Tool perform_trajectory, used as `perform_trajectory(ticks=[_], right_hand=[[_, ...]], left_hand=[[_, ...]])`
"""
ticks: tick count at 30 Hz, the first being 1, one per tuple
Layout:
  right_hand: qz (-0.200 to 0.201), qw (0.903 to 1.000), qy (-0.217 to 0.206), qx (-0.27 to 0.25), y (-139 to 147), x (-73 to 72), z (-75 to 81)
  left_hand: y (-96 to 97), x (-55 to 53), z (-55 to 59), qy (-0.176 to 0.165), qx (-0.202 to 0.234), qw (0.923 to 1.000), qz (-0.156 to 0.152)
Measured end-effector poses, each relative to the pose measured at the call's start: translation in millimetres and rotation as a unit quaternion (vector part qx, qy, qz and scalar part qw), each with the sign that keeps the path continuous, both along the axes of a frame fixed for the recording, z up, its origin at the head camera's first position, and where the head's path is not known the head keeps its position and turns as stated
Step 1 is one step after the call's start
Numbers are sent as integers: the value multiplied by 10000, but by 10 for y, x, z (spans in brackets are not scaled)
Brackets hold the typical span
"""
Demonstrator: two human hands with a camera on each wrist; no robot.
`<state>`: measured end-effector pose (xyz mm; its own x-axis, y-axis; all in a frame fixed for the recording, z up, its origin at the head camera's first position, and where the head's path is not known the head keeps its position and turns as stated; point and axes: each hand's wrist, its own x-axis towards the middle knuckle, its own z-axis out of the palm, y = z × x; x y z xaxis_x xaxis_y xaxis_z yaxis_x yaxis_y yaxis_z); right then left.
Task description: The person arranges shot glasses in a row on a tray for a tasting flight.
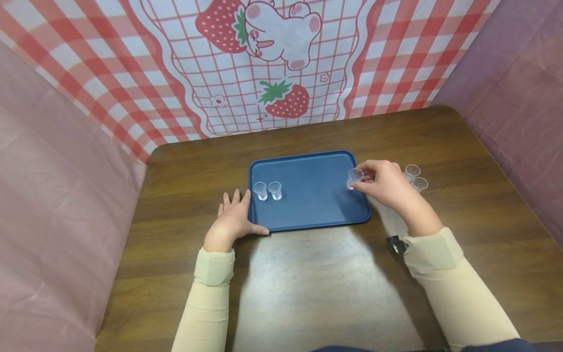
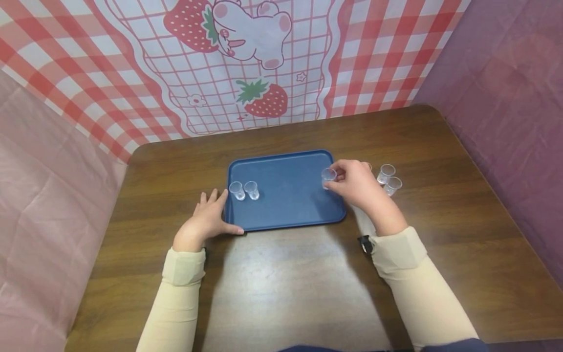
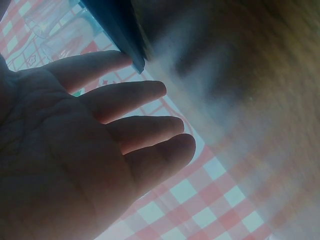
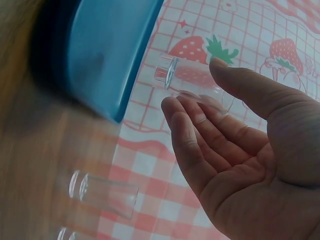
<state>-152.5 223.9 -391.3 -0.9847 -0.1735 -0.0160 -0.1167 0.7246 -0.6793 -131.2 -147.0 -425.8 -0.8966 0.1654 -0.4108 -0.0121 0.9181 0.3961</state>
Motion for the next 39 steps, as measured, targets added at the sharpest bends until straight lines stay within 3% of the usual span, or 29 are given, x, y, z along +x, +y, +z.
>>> perform_trajectory(ticks=[33, 39], right_hand=[[837, 9964, -29, -162, -651, -213, -65], [947, 9954, 121, -94, -739, -242, -58]], left_hand=[[-18, -7, -23, 8, 17, 10000, 16], [-21, -3, -18, 19, 38, 10000, 37]])
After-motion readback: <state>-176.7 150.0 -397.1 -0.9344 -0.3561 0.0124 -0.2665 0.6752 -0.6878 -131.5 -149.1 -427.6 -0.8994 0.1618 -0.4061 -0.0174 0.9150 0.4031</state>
